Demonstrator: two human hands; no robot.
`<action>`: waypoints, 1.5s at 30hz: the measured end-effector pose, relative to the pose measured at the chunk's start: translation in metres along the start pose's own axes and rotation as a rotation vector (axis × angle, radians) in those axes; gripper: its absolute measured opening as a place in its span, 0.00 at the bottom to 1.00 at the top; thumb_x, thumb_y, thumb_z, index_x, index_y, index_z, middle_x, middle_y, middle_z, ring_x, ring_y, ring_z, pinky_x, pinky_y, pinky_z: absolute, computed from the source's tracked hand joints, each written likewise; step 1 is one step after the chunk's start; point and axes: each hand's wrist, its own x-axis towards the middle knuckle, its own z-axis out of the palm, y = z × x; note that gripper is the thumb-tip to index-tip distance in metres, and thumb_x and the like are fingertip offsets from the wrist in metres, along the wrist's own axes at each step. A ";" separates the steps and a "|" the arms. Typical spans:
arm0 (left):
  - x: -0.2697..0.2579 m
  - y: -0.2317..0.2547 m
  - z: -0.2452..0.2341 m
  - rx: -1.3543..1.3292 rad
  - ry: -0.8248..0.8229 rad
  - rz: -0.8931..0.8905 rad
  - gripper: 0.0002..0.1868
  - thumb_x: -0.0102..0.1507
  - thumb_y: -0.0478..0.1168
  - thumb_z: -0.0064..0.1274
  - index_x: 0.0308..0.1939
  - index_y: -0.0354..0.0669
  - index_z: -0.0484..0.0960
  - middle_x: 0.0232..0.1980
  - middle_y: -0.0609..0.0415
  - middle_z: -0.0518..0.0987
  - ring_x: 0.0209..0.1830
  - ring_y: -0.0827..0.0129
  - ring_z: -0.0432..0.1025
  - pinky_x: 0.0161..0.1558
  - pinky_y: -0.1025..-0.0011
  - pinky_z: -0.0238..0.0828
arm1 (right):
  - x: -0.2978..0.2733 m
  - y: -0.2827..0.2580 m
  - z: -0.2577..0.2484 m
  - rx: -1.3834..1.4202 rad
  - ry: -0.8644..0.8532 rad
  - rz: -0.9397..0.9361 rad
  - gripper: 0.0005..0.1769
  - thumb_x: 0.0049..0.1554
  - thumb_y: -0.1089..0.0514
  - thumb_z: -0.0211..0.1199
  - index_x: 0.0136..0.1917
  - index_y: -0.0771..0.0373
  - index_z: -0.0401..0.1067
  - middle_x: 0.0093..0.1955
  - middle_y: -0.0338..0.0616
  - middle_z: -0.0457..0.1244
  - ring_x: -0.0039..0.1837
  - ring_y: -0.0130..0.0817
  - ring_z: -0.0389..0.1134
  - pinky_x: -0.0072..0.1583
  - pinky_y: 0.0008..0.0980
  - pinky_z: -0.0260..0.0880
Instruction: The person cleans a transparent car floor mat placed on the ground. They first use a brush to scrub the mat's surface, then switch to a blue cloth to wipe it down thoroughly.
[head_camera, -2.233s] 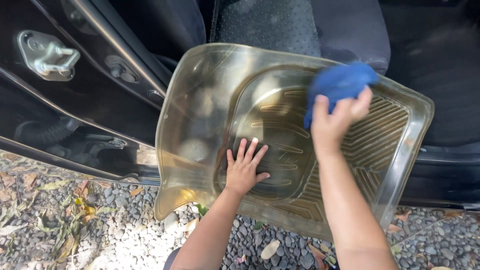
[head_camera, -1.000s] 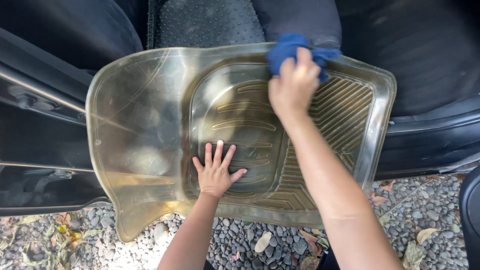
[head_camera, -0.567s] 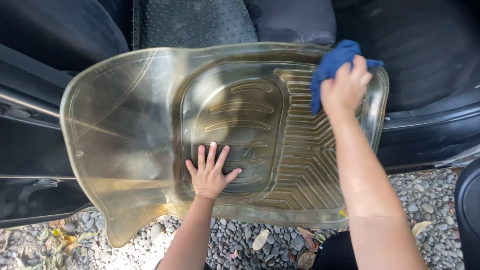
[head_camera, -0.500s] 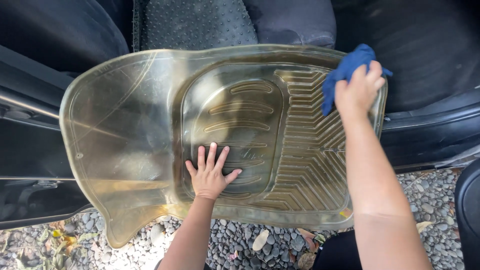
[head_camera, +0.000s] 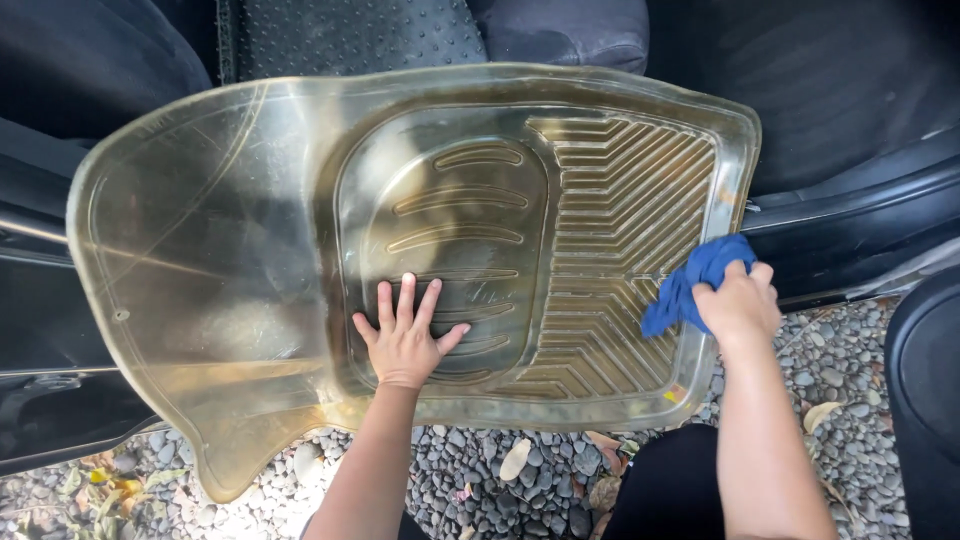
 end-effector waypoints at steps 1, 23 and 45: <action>-0.003 0.000 0.000 -0.012 -0.114 -0.003 0.50 0.55 0.90 0.35 0.77 0.83 0.64 0.83 0.69 0.55 0.84 0.63 0.38 0.70 0.31 0.33 | -0.017 -0.003 -0.018 -0.091 -0.128 -0.004 0.35 0.59 0.41 0.51 0.75 0.59 0.61 0.68 0.55 0.52 0.65 0.60 0.64 0.62 0.54 0.69; 0.007 0.003 -0.001 0.023 0.125 0.012 0.44 0.53 0.82 0.42 0.73 0.86 0.66 0.82 0.67 0.58 0.83 0.58 0.47 0.72 0.35 0.32 | -0.029 -0.053 0.111 0.106 0.689 -0.465 0.19 0.46 0.59 0.68 0.52 0.58 0.74 0.70 0.53 0.54 0.64 0.62 0.57 0.56 0.59 0.68; 0.017 -0.003 -0.049 -0.224 -0.625 -0.028 0.30 0.64 0.62 0.39 0.72 0.71 0.65 0.80 0.63 0.51 0.82 0.52 0.38 0.73 0.28 0.31 | -0.103 -0.215 0.165 -0.096 0.783 -0.842 0.43 0.57 0.55 0.53 0.84 0.45 0.45 0.85 0.60 0.36 0.81 0.62 0.40 0.69 0.74 0.40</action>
